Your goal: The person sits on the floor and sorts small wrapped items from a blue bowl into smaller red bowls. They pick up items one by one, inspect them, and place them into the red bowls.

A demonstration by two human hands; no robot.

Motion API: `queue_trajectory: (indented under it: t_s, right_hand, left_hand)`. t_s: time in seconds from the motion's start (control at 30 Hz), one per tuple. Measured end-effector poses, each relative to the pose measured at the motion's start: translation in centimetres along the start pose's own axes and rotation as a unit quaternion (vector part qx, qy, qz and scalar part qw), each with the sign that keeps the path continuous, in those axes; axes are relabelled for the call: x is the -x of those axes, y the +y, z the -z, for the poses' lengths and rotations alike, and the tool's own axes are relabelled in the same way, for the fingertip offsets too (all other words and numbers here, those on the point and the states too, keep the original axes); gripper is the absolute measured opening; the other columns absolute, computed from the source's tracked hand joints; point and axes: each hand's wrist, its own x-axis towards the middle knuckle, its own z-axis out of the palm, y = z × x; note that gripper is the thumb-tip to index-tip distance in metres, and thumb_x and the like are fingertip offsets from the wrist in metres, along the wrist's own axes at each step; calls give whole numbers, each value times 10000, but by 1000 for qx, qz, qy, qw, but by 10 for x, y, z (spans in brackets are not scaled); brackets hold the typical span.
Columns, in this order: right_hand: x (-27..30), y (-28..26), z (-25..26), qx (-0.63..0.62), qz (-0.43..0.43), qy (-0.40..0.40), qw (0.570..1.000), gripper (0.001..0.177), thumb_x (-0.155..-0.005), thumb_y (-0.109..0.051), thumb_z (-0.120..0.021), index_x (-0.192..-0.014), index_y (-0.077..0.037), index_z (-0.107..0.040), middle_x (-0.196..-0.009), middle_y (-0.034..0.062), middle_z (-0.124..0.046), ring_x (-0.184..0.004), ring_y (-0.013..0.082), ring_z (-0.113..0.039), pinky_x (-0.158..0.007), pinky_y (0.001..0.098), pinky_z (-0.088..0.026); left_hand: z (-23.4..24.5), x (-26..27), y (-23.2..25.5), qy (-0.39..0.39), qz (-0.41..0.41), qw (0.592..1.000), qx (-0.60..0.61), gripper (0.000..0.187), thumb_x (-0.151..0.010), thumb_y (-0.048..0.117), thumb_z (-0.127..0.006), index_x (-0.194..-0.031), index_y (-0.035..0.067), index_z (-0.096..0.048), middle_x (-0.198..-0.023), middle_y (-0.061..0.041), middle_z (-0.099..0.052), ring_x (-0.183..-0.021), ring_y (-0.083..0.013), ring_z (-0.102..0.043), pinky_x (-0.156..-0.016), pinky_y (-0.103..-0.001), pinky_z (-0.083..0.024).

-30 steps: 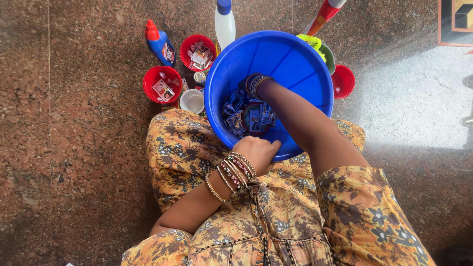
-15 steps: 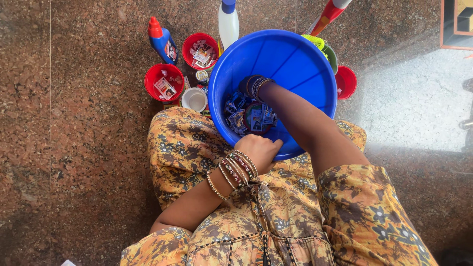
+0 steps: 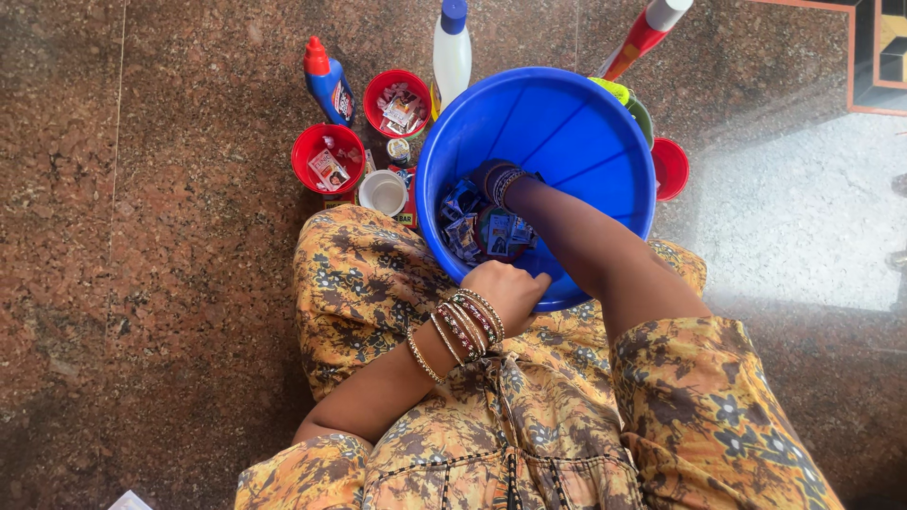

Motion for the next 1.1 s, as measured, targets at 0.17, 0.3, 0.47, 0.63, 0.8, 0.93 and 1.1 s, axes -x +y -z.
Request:
queue_trajectory:
  t_s: [0.17, 0.3, 0.47, 0.63, 0.8, 0.93, 1.1]
  right_hand:
    - [-20, -1, -33, -29, -49, 97, 994, 268, -948, -172, -702, -1212, -180, -747, -1198, 171, -736, -1118, 373, -705, -927, 496, -569]
    - [-21, -1, -33, -24, -40, 56, 997, 295, -873, -193, -754, -1165, -156, -768, -1185, 164, -739, -1109, 371, -705, -915, 488, -574]
    - [10, 3, 27, 22, -20, -15, 999, 323, -781, -210, -811, -1079, -83, -800, -1106, 210, -763, -1065, 346, -737, -876, 429, -603]
    - [51, -8, 102, 5, 16, -47, 999, 289, -817, -246, -779, -1069, -106, -792, -1060, 189, -745, -976, 377, -734, -803, 466, -596]
    - [116, -20, 137, -95, 43, 91, 990, 171, -894, -221, -691, -1021, -131, -762, -913, 156, -755, -854, 386, -722, -738, 491, -570]
    - [169, -14, 143, -261, 100, 208, 937, 157, -919, -158, -646, -1039, -136, -744, -845, 120, -751, -772, 293, -744, -703, 425, -584]
    - [190, -5, 154, -399, 154, 269, 863, 217, -929, -79, -665, -1120, -125, -758, -900, 62, -720, -796, 172, -763, -718, 326, -605]
  left_hand:
    - [-4, 0, -3, 1, -3, 1000, 18, 364, -802, 308, -782, -1055, 85, -645, -789, -101, -737, -752, -301, -745, -672, -449, -600]
    - [-6, 0, -3, 18, -17, 1000, 9, 314, -805, 270, -772, -1038, 95, -655, -786, -94, -744, -763, -289, -751, -694, -439, -604]
    - [2, 2, -3, -10, 7, 1000, 18, 333, -821, 289, -755, -1066, 89, -649, -792, -106, -742, -767, -301, -750, -689, -450, -602]
    - [8, -1, -7, -2, 18, 1000, 15, 324, -829, 312, -747, -1053, 95, -660, -797, -116, -744, -791, -323, -744, -699, -476, -595]
    - [10, -3, -8, -18, -12, 999, -25, 318, -816, 296, -749, -1056, 104, -667, -822, -114, -750, -814, -309, -753, -703, -464, -603]
    - [18, 3, 0, -37, 2, 999, -21, 400, -875, 454, -712, -1081, 114, -663, -830, -116, -754, -817, -318, -755, -704, -465, -604]
    - [46, 8, -15, -16, -8, 996, 86, 641, -800, 683, -698, -1181, 169, -656, -876, -140, -738, -836, -374, -726, -729, -523, -562]
